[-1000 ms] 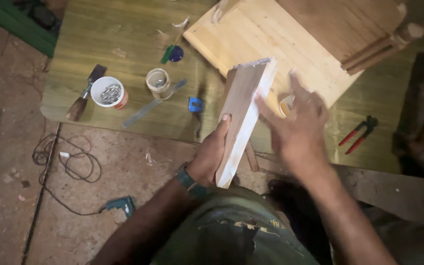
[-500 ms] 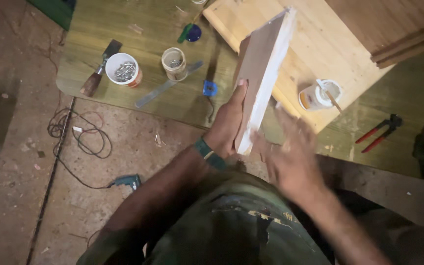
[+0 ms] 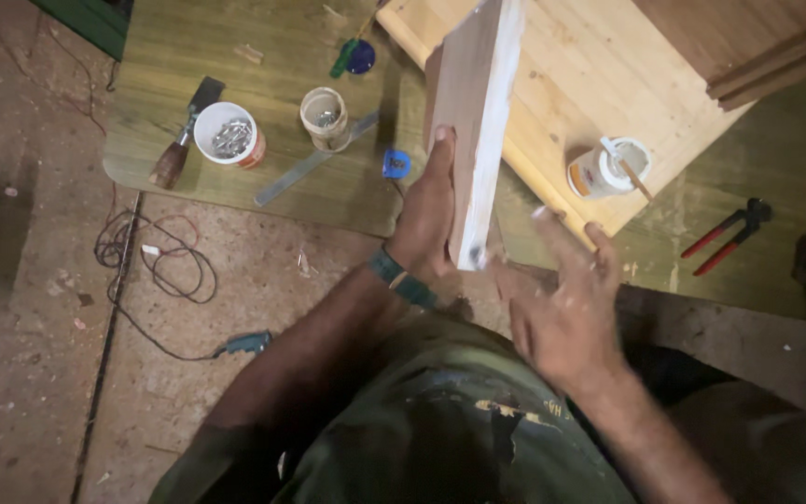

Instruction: The person applies glue to the edges of a wooden board and then hammers it onto a larger wooden structure.

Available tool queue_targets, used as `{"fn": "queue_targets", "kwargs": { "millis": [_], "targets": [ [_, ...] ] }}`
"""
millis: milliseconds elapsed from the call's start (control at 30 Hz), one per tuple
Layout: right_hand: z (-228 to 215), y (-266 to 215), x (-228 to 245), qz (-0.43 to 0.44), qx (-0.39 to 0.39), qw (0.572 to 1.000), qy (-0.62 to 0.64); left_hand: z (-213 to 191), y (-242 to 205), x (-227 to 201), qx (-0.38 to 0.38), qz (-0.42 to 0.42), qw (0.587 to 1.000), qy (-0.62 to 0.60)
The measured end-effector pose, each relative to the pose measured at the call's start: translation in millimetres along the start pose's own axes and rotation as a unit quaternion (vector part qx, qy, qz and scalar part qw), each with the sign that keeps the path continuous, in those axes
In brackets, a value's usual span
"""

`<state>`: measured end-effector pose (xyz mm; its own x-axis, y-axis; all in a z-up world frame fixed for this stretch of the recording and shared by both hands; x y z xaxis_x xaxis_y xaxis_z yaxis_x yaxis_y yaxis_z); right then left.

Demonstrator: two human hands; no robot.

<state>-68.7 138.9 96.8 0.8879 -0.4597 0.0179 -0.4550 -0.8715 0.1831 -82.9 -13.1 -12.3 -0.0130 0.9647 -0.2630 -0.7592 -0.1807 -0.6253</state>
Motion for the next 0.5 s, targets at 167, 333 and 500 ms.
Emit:
{"fn": "queue_targets", "kwargs": {
  "millis": [167, 333, 500],
  "targets": [
    [3, 36, -19, 0.035, 0.021, 0.987, -0.157, 8, -11, -1, 0.026, 0.003, 0.999, 0.022],
    [-5, 50, -35, 0.106, 0.014, 0.972, -0.211, 3, -13, 13, 0.023, -0.014, 0.995, 0.097],
    [-8, 61, -48, 0.100, 0.019, 0.953, -0.285, -4, -9, 19, 0.031, -0.027, 0.995, 0.090]
  ]
}}
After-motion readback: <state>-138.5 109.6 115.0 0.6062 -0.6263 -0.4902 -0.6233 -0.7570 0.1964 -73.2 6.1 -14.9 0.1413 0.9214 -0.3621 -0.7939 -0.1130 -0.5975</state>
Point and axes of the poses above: each hand's wrist, its own y-axis towards the middle knuckle, its own z-axis out of the palm, x = y × z, the point moved 6 cm from there along y, towards the middle knuckle, and after that the axes turned 15 degrees about -y, right-handed, at the moved point
